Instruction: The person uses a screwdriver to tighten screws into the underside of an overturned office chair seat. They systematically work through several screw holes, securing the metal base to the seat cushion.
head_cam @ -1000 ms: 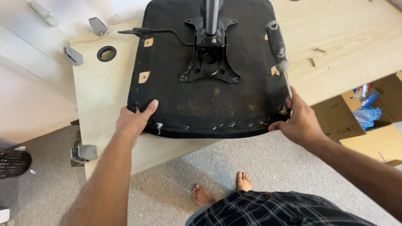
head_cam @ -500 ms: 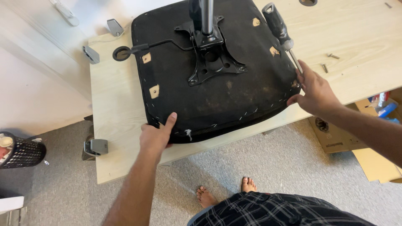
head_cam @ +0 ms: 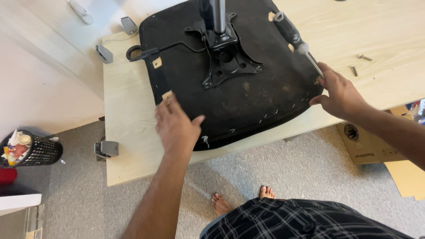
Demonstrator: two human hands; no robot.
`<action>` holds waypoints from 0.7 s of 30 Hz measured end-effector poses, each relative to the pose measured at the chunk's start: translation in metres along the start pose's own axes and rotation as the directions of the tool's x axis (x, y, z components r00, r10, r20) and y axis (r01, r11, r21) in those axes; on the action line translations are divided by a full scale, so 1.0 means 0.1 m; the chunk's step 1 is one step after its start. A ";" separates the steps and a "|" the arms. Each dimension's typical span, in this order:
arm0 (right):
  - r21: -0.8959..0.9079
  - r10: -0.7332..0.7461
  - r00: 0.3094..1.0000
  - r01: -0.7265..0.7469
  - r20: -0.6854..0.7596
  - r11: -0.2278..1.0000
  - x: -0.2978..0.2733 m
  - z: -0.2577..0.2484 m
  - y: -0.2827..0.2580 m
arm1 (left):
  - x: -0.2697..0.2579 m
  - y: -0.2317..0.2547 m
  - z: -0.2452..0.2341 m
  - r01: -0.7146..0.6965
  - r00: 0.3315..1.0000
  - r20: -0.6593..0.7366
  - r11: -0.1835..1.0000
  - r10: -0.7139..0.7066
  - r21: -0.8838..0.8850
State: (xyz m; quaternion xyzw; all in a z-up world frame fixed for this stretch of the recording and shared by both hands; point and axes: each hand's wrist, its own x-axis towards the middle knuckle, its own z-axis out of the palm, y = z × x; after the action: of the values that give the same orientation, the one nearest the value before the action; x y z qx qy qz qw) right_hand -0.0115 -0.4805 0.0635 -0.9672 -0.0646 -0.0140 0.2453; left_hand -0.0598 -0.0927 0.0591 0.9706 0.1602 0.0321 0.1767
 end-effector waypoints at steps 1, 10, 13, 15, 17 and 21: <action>-0.026 0.026 0.999 -0.025 0.028 0.999 0.01 -0.03 -0.02 | 0.04 0.09 0.03 -0.062 0.997 0.044 0.998 0.062 0.003; 0.198 0.100 0.995 -0.094 -0.023 0.976 0.32 0.09 -0.22 | 0.25 0.50 0.43 -0.113 0.993 -0.039 0.991 0.110 -0.067; 0.205 0.082 0.994 -0.066 -0.068 0.977 0.51 0.21 -0.24 | 0.24 0.48 0.44 -0.119 0.990 -0.084 0.991 0.115 -0.052; 0.225 0.025 0.996 -0.006 -0.082 0.974 0.66 0.27 -0.22 | 0.29 0.48 0.39 -0.087 0.995 -0.055 0.995 0.084 -0.052; 0.210 -0.061 0.995 0.077 -0.080 0.975 0.83 0.37 -0.21 | 0.36 0.46 0.33 -0.059 0.998 -0.002 0.997 0.059 -0.055; 0.183 -0.377 0.913 0.402 -0.155 0.897 1.24 0.53 -0.13 | 0.31 0.42 0.35 -0.123 0.991 -0.072 0.989 0.117 -0.088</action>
State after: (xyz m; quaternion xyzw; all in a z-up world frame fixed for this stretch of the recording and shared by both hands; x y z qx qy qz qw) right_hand 0.1092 -0.4293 0.0305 -0.9007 -0.2438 -0.1118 0.3419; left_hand -0.0142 -0.1313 0.0414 0.9677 0.1058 0.0823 0.2137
